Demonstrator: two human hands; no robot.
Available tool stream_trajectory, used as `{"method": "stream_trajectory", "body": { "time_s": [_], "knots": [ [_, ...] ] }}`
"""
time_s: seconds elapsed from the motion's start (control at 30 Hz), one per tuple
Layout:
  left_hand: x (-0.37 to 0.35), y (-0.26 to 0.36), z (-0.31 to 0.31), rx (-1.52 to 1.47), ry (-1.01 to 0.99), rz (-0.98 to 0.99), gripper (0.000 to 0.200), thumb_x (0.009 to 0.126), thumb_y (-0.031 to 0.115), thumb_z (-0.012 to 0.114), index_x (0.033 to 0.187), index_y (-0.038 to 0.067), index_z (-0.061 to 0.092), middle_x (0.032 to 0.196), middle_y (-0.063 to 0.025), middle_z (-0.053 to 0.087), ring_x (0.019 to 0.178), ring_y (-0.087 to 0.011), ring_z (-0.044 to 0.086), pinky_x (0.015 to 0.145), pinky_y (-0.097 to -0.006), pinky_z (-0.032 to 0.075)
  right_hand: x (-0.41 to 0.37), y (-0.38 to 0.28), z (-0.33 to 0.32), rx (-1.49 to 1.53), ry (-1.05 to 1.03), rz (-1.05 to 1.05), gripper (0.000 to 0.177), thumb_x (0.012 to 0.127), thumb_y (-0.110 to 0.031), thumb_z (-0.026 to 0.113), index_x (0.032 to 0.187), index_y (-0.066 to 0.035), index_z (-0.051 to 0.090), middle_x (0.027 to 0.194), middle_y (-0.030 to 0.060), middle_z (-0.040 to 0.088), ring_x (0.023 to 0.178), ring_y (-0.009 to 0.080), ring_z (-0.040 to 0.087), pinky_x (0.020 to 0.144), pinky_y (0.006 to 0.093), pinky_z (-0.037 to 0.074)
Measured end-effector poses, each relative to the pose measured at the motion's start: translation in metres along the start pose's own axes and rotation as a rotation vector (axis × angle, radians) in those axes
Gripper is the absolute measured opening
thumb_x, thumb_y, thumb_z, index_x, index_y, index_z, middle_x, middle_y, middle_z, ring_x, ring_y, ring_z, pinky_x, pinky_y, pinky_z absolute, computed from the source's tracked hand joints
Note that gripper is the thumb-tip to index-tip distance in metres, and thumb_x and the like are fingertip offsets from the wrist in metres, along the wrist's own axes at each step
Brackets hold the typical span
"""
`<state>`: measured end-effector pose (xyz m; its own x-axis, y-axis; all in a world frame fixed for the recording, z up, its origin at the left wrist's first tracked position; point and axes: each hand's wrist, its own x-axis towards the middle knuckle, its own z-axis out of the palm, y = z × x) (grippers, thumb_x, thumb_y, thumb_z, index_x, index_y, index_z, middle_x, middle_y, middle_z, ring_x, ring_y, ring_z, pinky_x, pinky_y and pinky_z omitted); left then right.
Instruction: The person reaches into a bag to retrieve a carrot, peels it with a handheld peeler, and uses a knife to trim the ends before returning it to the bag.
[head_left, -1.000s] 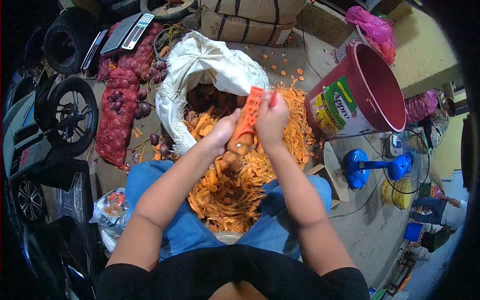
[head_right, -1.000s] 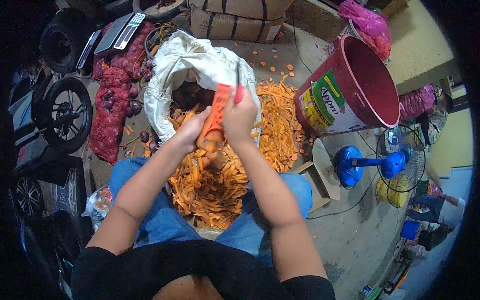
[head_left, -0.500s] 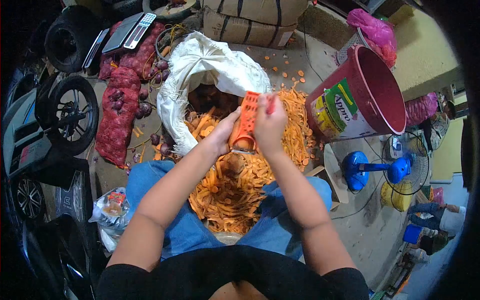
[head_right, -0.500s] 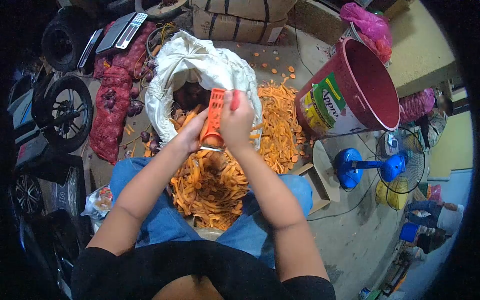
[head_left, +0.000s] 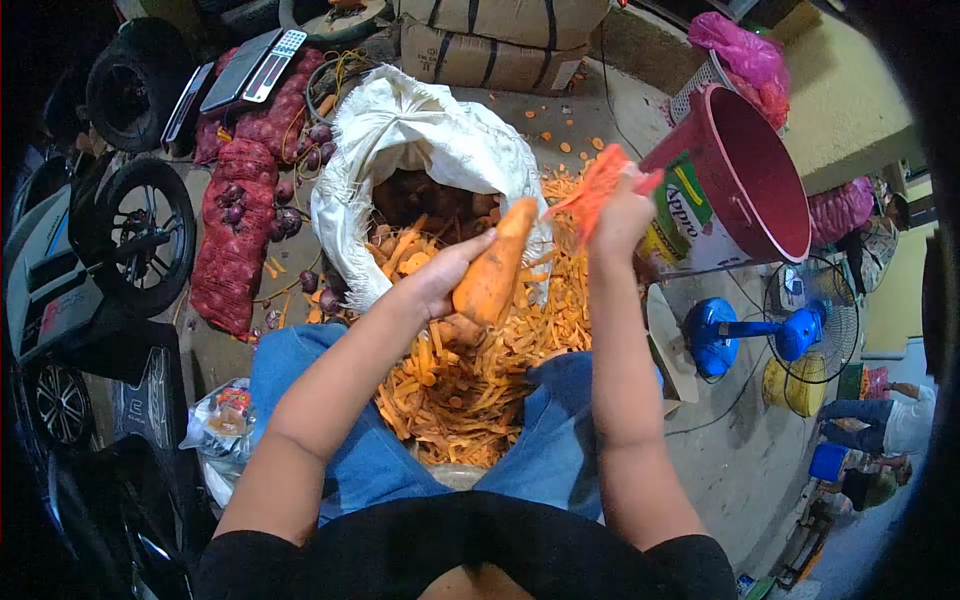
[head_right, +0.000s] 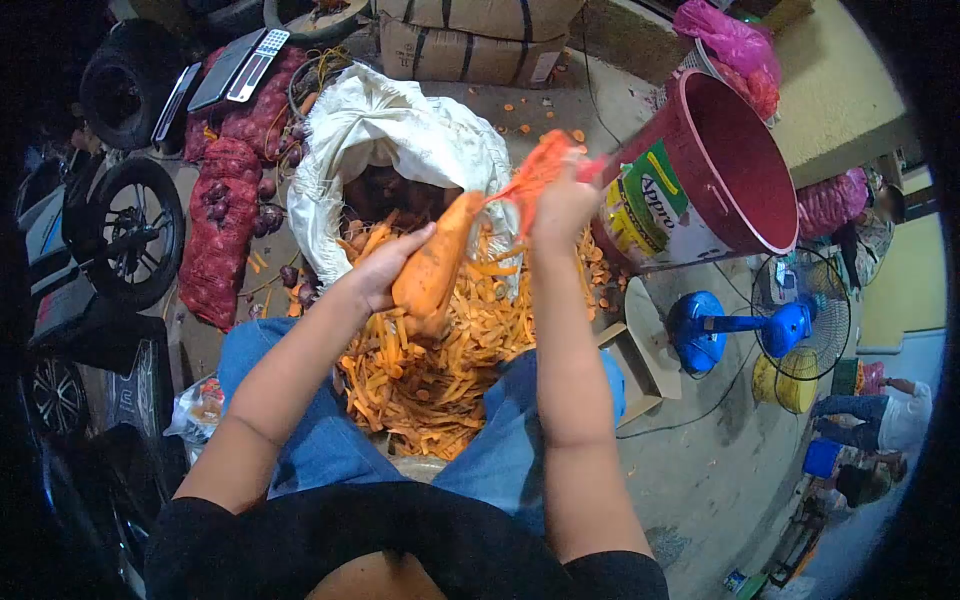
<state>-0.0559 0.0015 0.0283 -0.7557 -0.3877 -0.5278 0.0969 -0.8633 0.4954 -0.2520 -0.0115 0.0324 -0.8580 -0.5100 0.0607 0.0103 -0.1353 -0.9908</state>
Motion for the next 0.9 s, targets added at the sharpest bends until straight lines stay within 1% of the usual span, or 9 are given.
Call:
{"method": "stream_trajectory", "body": {
  "time_s": [0.13, 0.23, 0.33, 0.4, 0.5, 0.57, 0.67, 0.83, 0.9],
  "knots": [
    [0.009, -0.001, -0.005, -0.103, 0.059, 0.118, 0.037, 0.084, 0.033, 0.034, 0.102, 0.003, 0.046, 0.089, -0.0081, 0.056, 0.075, -0.0160, 0.056, 0.066, -0.0298, 0.047, -0.081, -0.007, 0.018, -0.250, -0.393, -0.267, 0.022, 0.080, -0.019, 0.045, 0.071, 0.001, 0.048, 0.063, 0.0112, 0.049, 0.053, 0.0186, 0.046, 0.049, 0.0318, 0.036],
    [0.012, -0.005, -0.006, -0.057, 0.135, 0.171, 0.036, 0.085, 0.031, 0.031, 0.100, 0.003, 0.047, 0.087, -0.0066, 0.056, 0.071, -0.0133, 0.057, 0.063, -0.0264, 0.048, -0.095, -0.016, 0.020, -0.363, -0.368, -0.311, 0.022, 0.080, -0.018, 0.043, 0.070, 0.002, 0.047, 0.060, 0.0145, 0.048, 0.052, 0.0215, 0.047, 0.050, 0.0336, 0.036],
    [0.003, -0.003, -0.006, 0.265, 0.071, 0.004, 0.038, 0.085, 0.034, 0.032, 0.099, 0.002, 0.046, 0.084, -0.0090, 0.056, 0.068, -0.0149, 0.057, 0.060, -0.0272, 0.048, -0.057, 0.008, 0.020, -0.363, -0.169, -0.337, 0.021, 0.080, -0.017, 0.044, 0.069, 0.001, 0.047, 0.056, 0.0125, 0.050, 0.050, 0.0258, 0.046, 0.050, 0.0348, 0.037],
    [-0.008, -0.007, 0.006, 0.238, 0.046, -0.037, 0.038, 0.084, 0.034, 0.034, 0.099, 0.002, 0.047, 0.083, -0.0092, 0.056, 0.067, -0.0156, 0.056, 0.060, -0.0276, 0.048, -0.012, 0.007, 0.007, -0.533, 0.079, -0.247, 0.023, 0.080, -0.017, 0.044, 0.067, 0.002, 0.048, 0.056, 0.0130, 0.051, 0.049, 0.0247, 0.046, 0.050, 0.0346, 0.037],
    [-0.014, -0.008, 0.012, 0.229, 0.026, -0.034, 0.038, 0.083, 0.036, 0.038, 0.100, 0.003, 0.047, 0.082, -0.0094, 0.056, 0.067, -0.0168, 0.056, 0.061, -0.0282, 0.047, 0.016, 0.012, -0.009, -0.486, 0.265, -0.207, 0.027, 0.080, -0.019, 0.044, 0.066, 0.004, 0.048, 0.056, 0.0106, 0.052, 0.049, 0.0211, 0.048, 0.049, 0.0341, 0.038],
    [-0.014, -0.001, 0.011, 0.098, 0.011, -0.030, 0.038, 0.082, 0.036, 0.038, 0.101, 0.004, 0.047, 0.084, -0.0092, 0.056, 0.070, -0.0162, 0.055, 0.062, -0.0290, 0.047, 0.015, 0.003, -0.009, -0.192, 0.169, -0.024, 0.029, 0.081, -0.021, 0.044, 0.069, 0.005, 0.048, 0.059, 0.0070, 0.052, 0.051, 0.0159, 0.049, 0.049, 0.0310, 0.038],
    [0.003, -0.001, -0.010, -0.005, 0.010, 0.024, 0.039, 0.082, 0.037, 0.037, 0.101, 0.005, 0.047, 0.088, -0.0078, 0.055, 0.073, -0.0150, 0.055, 0.064, -0.0293, 0.046, -0.043, -0.023, 0.015, 0.065, -0.145, -0.043, 0.023, 0.081, -0.019, 0.044, 0.073, 0.002, 0.049, 0.062, 0.0020, 0.051, 0.051, 0.0118, 0.044, 0.051, 0.0262, 0.038],
    [0.010, -0.005, -0.005, -0.066, 0.105, 0.155, 0.043, 0.085, 0.040, 0.027, 0.103, 0.005, 0.045, 0.091, -0.0078, 0.054, 0.074, -0.0164, 0.054, 0.064, -0.0302, 0.046, -0.092, -0.010, 0.019, -0.267, -0.340, -0.311, 0.020, 0.081, -0.018, 0.044, 0.073, 0.000, 0.048, 0.058, 0.0087, 0.049, 0.053, 0.0167, 0.045, 0.051, 0.0292, 0.037],
    [0.000, -0.004, -0.002, -0.002, 0.072, 0.101, 0.041, 0.084, 0.038, 0.032, 0.100, 0.005, 0.048, 0.088, -0.0069, 0.056, 0.070, -0.0150, 0.056, 0.061, -0.0283, 0.047, -0.068, 0.006, 0.021, -0.273, -0.220, -0.284, 0.020, 0.080, -0.017, 0.044, 0.072, 0.001, 0.048, 0.059, 0.0126, 0.049, 0.054, 0.0220, 0.046, 0.052, 0.0318, 0.037]
  ]
}}
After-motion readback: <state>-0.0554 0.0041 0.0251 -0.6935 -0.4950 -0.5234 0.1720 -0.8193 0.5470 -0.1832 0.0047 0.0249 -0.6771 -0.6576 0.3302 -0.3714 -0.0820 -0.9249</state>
